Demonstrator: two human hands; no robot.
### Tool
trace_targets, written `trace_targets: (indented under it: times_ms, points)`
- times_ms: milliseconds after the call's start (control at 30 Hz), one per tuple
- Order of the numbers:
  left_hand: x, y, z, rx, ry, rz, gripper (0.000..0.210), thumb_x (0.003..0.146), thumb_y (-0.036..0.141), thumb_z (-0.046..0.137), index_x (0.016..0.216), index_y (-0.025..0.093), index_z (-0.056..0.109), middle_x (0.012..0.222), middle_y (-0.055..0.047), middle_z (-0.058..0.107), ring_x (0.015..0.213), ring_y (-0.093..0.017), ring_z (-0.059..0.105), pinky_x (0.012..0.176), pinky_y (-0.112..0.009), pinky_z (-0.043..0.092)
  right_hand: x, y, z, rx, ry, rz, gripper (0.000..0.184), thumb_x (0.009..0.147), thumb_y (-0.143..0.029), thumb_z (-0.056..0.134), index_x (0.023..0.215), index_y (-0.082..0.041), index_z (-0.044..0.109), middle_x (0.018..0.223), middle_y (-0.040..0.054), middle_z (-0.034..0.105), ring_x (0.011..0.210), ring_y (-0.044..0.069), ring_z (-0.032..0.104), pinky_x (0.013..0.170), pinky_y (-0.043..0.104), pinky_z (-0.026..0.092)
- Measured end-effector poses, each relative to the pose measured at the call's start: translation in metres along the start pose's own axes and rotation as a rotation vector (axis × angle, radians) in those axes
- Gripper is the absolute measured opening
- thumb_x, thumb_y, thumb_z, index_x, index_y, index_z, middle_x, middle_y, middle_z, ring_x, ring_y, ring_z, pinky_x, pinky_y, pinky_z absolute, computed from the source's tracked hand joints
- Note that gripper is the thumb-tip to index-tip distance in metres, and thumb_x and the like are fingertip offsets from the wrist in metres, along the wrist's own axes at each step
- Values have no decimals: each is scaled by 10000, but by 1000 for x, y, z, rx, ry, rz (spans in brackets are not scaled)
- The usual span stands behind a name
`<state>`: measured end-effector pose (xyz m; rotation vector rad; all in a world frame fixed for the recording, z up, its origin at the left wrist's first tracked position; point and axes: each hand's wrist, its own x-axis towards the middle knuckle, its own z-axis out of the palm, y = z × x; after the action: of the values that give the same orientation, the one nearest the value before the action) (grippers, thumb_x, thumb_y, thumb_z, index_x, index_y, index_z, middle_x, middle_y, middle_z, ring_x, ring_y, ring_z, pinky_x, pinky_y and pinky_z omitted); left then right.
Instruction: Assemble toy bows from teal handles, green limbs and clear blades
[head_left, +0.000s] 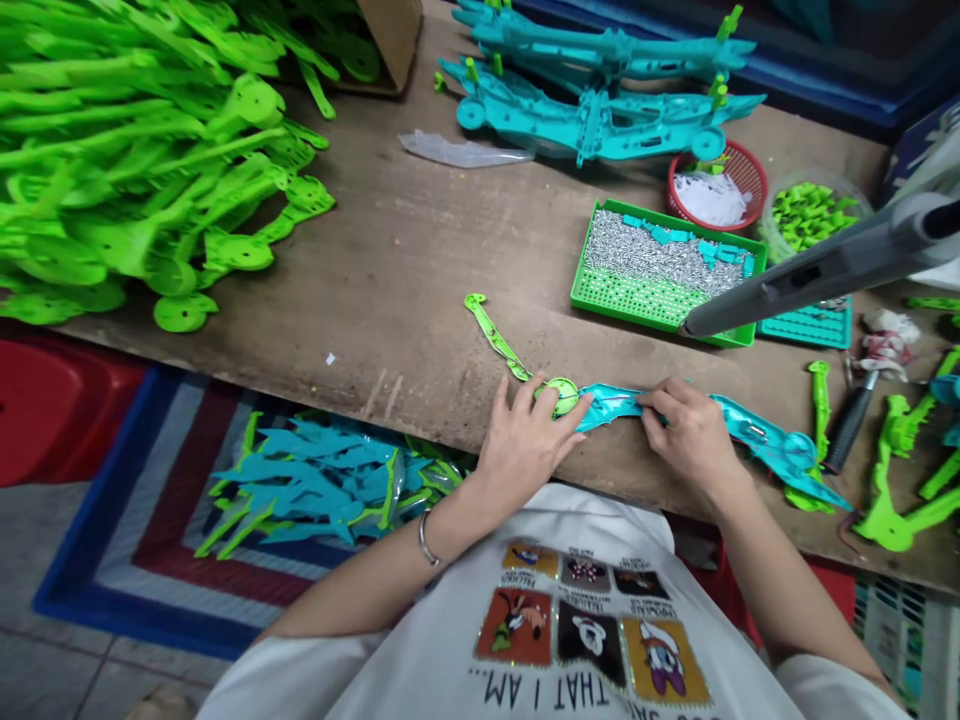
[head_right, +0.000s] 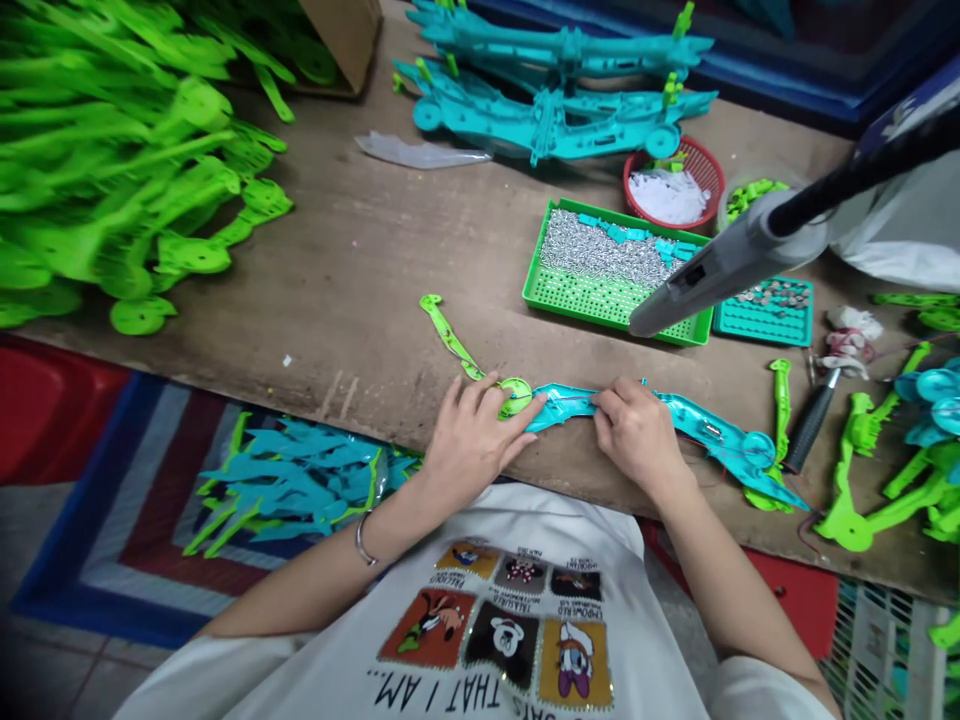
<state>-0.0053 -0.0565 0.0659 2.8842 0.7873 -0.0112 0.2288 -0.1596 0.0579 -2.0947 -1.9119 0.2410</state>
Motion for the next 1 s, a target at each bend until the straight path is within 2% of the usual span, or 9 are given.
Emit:
trace_targets:
  times_ms: [200,333,467,533,600,733,867,933,1000]
  points:
    - [-5,1,-4,-36,24,2,554,978,433,598,1510,326,489,1310,-143,602,1376,-387,462,1150,-640,339,-1,-2,-2,-59,-52,-12,212,918,-108,551,974,-168,746,892,78,659,804,212,632,746,331,497]
    - [10,-33,-19,-137,116,98,505,1032,404,507,1507,236,475,1213,-115,647,1167,-270,597,1083,-468,435,-6,1,3,10,27,-36,204,947,-114,521,969,-159,719,906,84,644,842,209,632,792,333,521]
    - [84,-118,-38,-39,254,-131,293,1043,196,399,1163,128,657,1097,-133,654,1061,-259,575,941,-395,450,-8,3,6,46,54,-47,193,952,-115,521,979,-168,705,905,78,645,846,207,639,790,336,536]
    - [137,-167,-44,13,293,-288,274,1040,138,388,1185,126,621,1171,-113,643,1127,-235,510,983,-394,407,-7,3,6,49,54,-43,189,949,-114,527,981,-168,705,904,78,644,846,209,641,786,340,539]
    - [186,-208,-46,14,274,-337,250,1048,117,412,1249,108,561,1206,-71,641,1141,-182,443,1045,-391,358,-6,2,6,51,54,-36,180,945,-116,533,975,-166,703,902,79,645,848,211,643,783,343,540]
    - [236,-248,-41,-35,170,-390,190,1048,65,413,1125,72,586,1056,-24,661,1127,-121,414,1138,-373,282,-6,2,5,55,52,-31,171,945,-123,534,972,-171,695,908,78,653,853,212,653,788,345,545]
    - [213,-241,-38,-18,162,-353,263,1038,116,390,1162,7,594,1148,-108,635,1286,-254,483,1132,-444,345,-8,3,5,70,60,-32,157,935,-134,550,976,-183,694,919,74,662,859,214,661,793,352,554]
    - [184,-230,-40,-69,209,-321,322,1003,137,428,1247,-36,545,1230,-146,610,1330,-319,488,1143,-507,350,-8,4,5,81,67,-36,155,924,-134,559,975,-187,696,924,73,671,868,218,667,798,359,560]
    - [146,-216,-44,-235,306,-324,368,928,147,550,1270,9,545,1261,-158,618,1332,-337,512,1156,-545,351,-8,5,6,88,71,-41,159,915,-133,562,975,-188,698,921,71,675,871,220,671,801,365,564]
